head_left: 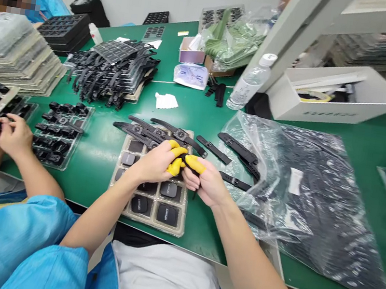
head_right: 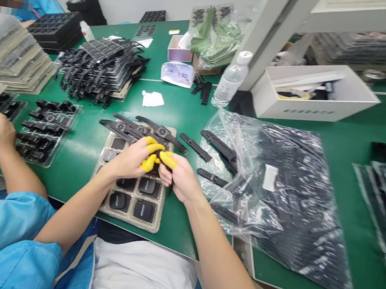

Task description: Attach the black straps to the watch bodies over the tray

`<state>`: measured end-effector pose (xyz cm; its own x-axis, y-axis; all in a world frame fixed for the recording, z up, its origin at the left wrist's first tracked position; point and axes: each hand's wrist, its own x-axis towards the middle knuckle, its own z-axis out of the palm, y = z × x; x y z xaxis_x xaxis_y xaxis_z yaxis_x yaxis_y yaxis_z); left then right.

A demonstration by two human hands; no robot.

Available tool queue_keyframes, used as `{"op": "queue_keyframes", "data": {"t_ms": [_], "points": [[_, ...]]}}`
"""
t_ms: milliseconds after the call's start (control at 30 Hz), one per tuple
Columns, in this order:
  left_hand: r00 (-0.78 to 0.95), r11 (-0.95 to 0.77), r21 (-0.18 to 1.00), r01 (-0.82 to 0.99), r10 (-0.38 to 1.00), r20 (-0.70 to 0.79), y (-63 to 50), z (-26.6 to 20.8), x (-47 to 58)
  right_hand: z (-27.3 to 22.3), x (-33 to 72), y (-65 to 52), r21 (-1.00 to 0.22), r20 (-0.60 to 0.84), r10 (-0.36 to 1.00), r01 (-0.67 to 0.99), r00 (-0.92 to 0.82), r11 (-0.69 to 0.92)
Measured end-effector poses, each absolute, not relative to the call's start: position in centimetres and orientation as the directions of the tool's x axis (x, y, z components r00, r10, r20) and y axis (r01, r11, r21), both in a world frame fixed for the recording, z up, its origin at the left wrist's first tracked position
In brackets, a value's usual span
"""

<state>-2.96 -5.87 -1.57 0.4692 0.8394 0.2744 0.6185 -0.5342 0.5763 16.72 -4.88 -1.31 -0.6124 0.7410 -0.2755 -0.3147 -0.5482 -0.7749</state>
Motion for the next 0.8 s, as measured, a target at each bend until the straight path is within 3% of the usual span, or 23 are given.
{"op": "queue_keyframes", "data": {"t_ms": [100,300,433,567,700,800], "points": [[0.449,-0.494,0.675,0.549,0.855,0.260,-6.0,-1.7,-2.7,-1.3,16.8,-5.2,-0.804,-0.261,0.745,-0.288,-0.614,-0.519],[0.201,-0.293,0.893,0.342,0.951,0.235,-6.0,-2.1,-1.7,-1.7,17.4,-5.6,-0.859,-0.232,0.803,-0.272,-0.549,-0.434],[-0.099,-0.245,0.969,0.010,0.965,0.245,-6.0,-1.7,-0.9,-2.3,17.9,-5.4,-0.875,-0.283,0.708,-0.128,-0.648,-0.466],[-0.428,-0.171,0.930,-0.324,0.903,0.017,-5.8,-0.5,-0.9,-3.3,18.6,-4.7,-0.896,-0.333,0.623,0.030,-0.708,-0.444],[-0.487,-0.181,0.892,-0.415,0.872,-0.050,-5.3,0.0,-1.7,-4.7,19.4,-3.7,-0.935,-0.282,0.708,0.021,-0.647,-0.354],[-0.583,-0.200,0.899,-0.390,0.809,-0.073,-4.9,-0.1,-2.6,-5.6,20.1,-3.1,-0.954,-0.254,0.699,0.054,-0.669,-0.295]]}}
